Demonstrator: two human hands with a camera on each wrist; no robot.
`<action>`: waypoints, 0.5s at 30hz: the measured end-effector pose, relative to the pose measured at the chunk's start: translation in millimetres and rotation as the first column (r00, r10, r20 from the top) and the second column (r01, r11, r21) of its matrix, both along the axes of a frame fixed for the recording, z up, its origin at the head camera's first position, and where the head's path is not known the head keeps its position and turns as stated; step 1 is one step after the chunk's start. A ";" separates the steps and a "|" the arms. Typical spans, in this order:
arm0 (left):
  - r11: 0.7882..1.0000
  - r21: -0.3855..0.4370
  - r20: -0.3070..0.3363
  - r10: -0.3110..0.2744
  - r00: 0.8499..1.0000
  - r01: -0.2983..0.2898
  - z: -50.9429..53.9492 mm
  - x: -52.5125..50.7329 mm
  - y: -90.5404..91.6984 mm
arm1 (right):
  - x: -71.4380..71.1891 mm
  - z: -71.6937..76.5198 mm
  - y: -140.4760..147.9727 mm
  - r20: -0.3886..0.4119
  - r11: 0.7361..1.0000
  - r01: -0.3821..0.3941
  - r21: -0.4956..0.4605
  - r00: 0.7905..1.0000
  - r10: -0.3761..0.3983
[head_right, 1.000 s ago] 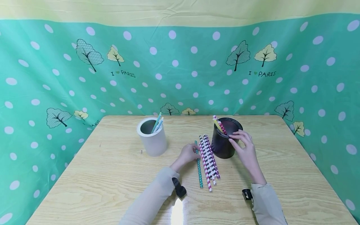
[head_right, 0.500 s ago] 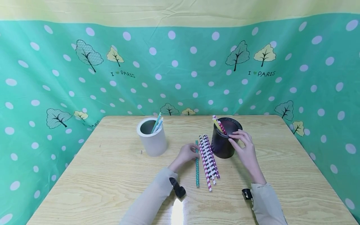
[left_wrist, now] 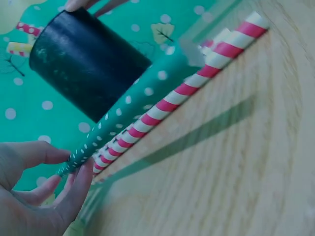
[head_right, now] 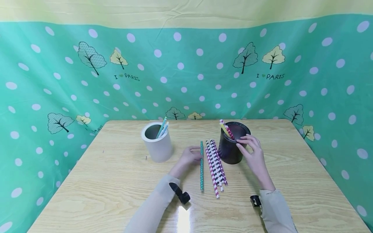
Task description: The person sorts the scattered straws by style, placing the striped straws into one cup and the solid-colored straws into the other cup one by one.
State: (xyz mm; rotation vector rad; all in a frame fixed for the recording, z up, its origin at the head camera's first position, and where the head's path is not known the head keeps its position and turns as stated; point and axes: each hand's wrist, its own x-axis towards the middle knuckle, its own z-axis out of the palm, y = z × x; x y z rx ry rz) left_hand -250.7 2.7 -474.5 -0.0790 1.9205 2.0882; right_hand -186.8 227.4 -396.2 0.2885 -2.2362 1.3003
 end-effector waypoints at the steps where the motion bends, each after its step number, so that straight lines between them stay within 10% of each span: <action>1: 1.000 0.010 0.003 0.002 1.000 -0.002 1.2 0.0 -0.8 | 0.2 0.3 -0.2 0.002 1.000 0.000 0.001 1.000 0.000; 15: 0.995 0.096 -0.015 0.036 0.999 -0.034 31.4 6.2 -6.0 | 1.8 4.2 -1.3 -0.009 1.000 0.005 0.018 1.000 -0.004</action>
